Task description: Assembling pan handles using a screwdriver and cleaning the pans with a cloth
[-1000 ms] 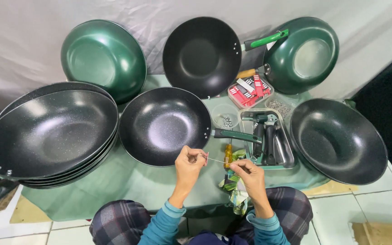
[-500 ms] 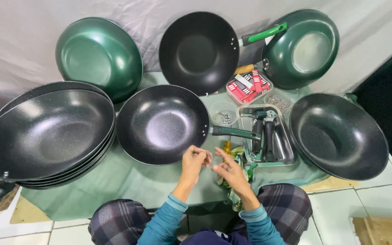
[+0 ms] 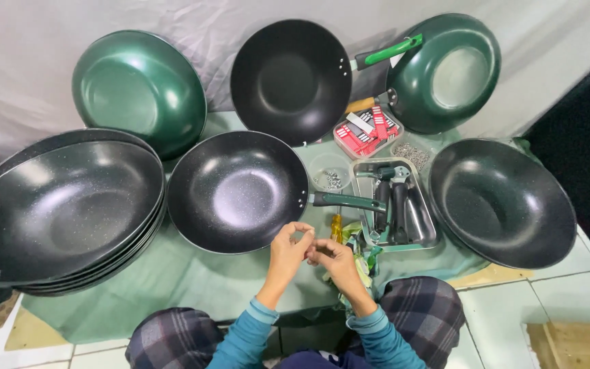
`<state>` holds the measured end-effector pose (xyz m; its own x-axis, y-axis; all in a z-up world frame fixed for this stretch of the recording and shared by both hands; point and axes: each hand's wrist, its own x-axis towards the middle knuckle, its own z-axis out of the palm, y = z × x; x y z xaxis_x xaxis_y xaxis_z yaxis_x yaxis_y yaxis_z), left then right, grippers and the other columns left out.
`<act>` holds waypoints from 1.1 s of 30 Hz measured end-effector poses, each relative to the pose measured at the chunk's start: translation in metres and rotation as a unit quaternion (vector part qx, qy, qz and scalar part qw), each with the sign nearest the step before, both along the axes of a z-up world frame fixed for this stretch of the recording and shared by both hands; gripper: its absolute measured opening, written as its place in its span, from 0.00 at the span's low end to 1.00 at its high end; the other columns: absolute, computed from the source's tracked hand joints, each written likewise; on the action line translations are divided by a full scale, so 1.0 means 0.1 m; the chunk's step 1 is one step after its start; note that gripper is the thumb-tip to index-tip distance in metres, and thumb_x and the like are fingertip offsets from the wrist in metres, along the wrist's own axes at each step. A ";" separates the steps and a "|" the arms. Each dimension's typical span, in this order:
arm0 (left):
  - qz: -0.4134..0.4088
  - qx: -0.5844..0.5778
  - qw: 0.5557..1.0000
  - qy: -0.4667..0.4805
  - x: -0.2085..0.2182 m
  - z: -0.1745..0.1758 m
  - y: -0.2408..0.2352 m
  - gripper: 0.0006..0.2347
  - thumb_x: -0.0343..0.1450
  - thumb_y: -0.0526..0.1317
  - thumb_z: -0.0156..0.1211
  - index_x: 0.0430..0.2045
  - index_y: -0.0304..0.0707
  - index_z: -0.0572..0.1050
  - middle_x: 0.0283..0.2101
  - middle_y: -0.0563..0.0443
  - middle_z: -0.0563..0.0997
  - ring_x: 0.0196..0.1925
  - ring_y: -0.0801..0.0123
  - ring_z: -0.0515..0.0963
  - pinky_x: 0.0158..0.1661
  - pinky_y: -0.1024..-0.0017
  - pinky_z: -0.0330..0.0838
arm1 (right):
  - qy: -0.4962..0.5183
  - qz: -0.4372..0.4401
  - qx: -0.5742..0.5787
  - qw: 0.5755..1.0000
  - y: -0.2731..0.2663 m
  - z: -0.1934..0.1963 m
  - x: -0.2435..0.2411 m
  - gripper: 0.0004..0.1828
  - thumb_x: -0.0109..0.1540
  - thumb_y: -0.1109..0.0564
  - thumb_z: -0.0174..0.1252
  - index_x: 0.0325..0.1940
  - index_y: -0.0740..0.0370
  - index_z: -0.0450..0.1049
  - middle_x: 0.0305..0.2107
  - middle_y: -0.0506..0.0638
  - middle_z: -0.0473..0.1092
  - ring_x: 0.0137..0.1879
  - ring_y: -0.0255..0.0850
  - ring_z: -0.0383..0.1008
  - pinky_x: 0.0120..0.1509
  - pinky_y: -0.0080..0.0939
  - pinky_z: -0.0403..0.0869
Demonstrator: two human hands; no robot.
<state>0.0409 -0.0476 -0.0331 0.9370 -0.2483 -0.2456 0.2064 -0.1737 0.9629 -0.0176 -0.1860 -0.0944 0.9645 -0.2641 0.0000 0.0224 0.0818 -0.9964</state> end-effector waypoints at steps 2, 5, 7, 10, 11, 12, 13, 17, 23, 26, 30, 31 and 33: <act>-0.027 0.002 1.000 0.015 0.01 0.03 0.01 0.07 0.71 0.40 0.61 0.38 0.40 0.81 0.37 0.44 0.83 0.19 0.73 0.78 0.22 0.76 0.77 | 0.010 0.007 -0.018 1.000 -0.06 -0.02 -0.04 0.10 0.58 0.68 0.67 0.44 0.70 0.83 0.26 0.60 0.80 0.29 0.40 0.79 0.34 0.39 0.78; -0.066 0.002 0.997 0.037 -0.05 0.08 0.01 0.08 0.73 0.41 0.57 0.41 0.43 0.78 0.38 0.42 0.82 0.14 0.72 0.79 0.18 0.80 0.75 | 0.020 0.010 0.003 1.000 -0.18 -0.04 -0.10 0.10 0.60 0.67 0.64 0.46 0.71 0.83 0.27 0.62 0.80 0.29 0.41 0.79 0.35 0.41 0.78; -0.082 -0.002 0.996 0.035 -0.07 0.15 -0.05 0.08 0.74 0.41 0.54 0.43 0.44 0.77 0.35 0.42 0.82 0.13 0.72 0.78 0.17 0.82 0.75 | 0.011 0.003 0.036 0.999 -0.28 0.04 -0.10 0.12 0.61 0.67 0.63 0.48 0.73 0.82 0.28 0.63 0.80 0.28 0.44 0.80 0.36 0.43 0.79; -0.068 -0.093 0.993 0.033 -0.17 0.21 -0.15 0.07 0.71 0.36 0.56 0.40 0.34 0.77 0.20 0.48 0.77 0.16 0.72 0.71 0.17 0.76 0.63 | 0.026 0.032 0.093 0.995 -0.35 0.21 -0.20 0.12 0.59 0.66 0.63 0.46 0.74 0.80 0.31 0.55 0.77 0.35 0.40 0.74 0.44 0.37 0.75; -0.073 -0.084 0.994 0.004 -0.18 0.18 -0.20 0.08 0.71 0.36 0.58 0.40 0.35 0.78 0.20 0.49 0.77 0.19 0.73 0.73 0.22 0.77 0.67 | 0.021 0.007 0.119 0.993 -0.35 0.23 -0.22 0.09 0.59 0.67 0.62 0.43 0.74 0.80 0.30 0.57 0.78 0.35 0.42 0.76 0.43 0.37 0.75; -0.077 -0.077 0.994 -0.028 -0.16 0.16 -0.26 0.08 0.70 0.36 0.59 0.39 0.35 0.79 0.21 0.50 0.77 0.22 0.73 0.76 0.27 0.78 0.71 | 0.013 -0.017 0.144 0.989 -0.37 0.25 -0.20 0.06 0.60 0.68 0.62 0.40 0.74 0.80 0.29 0.59 0.78 0.36 0.43 0.77 0.41 0.36 0.74; -0.080 -0.078 0.993 -0.030 -0.14 0.17 -0.32 0.08 0.70 0.36 0.59 0.39 0.35 0.79 0.21 0.50 0.77 0.22 0.73 0.76 0.27 0.78 0.71 | 0.010 -0.020 0.143 0.990 -0.43 0.22 -0.18 0.06 0.60 0.68 0.62 0.40 0.74 0.80 0.29 0.59 0.78 0.36 0.43 0.77 0.41 0.36 0.74; -0.086 -0.164 0.983 0.006 -0.08 0.09 -0.53 0.10 0.72 0.34 0.56 0.44 0.29 0.76 0.29 0.45 0.81 0.28 0.68 0.81 0.32 0.75 0.78 | -0.056 -0.093 0.105 0.989 -0.67 0.20 -0.12 0.04 0.60 0.66 0.62 0.38 0.70 0.79 0.46 0.50 0.71 0.45 0.39 0.71 0.51 0.37 0.70; -0.111 -0.208 0.971 0.031 0.03 0.12 -0.77 0.10 0.69 0.32 0.63 0.40 0.24 0.78 0.29 0.45 0.82 0.29 0.70 0.80 0.33 0.77 0.76 | -0.063 -0.080 0.046 0.994 -1.08 0.48 0.12 0.04 0.60 0.63 0.61 0.37 0.68 0.78 0.48 0.50 0.70 0.45 0.37 0.67 0.50 0.35 0.66; -0.101 -0.200 0.974 0.042 0.17 0.10 -0.89 0.09 0.70 0.32 0.60 0.38 0.22 0.78 0.27 0.42 0.82 0.26 0.69 0.79 0.30 0.76 0.76 | -0.055 -0.069 -0.005 0.996 -1.15 0.68 0.26 0.02 0.60 0.64 0.60 0.36 0.66 0.78 0.48 0.48 0.69 0.45 0.35 0.67 0.50 0.34 0.66; -0.092 -0.163 0.981 0.059 0.34 0.18 -1.04 0.07 0.71 0.32 0.60 0.37 0.23 0.78 0.23 0.45 0.79 0.21 0.71 0.77 0.25 0.77 0.72 | -0.181 -0.050 -0.273 0.943 -1.05 0.99 0.34 0.05 0.61 0.64 0.57 0.41 0.63 0.75 0.48 0.51 0.68 0.48 0.40 0.70 0.51 0.37 0.72; -0.093 -0.165 0.980 0.058 0.41 0.11 -1.07 0.07 0.71 0.32 0.60 0.37 0.23 0.78 0.23 0.45 0.79 0.21 0.71 0.77 0.25 0.77 0.72 | -0.182 -0.050 -0.275 0.943 -1.05 1.02 0.37 0.05 0.61 0.64 0.57 0.41 0.63 0.75 0.48 0.51 0.68 0.48 0.40 0.70 0.51 0.37 0.72; -0.109 -0.249 0.957 0.099 0.53 -0.03 -1.10 0.12 0.70 0.37 0.65 0.34 0.19 0.77 0.25 0.43 0.78 0.24 0.69 0.78 0.27 0.78 0.73 | -0.204 -0.031 -0.286 0.936 -1.03 1.08 0.42 0.05 0.61 0.65 0.55 0.41 0.65 0.74 0.48 0.52 0.70 0.50 0.42 0.71 0.56 0.39 0.71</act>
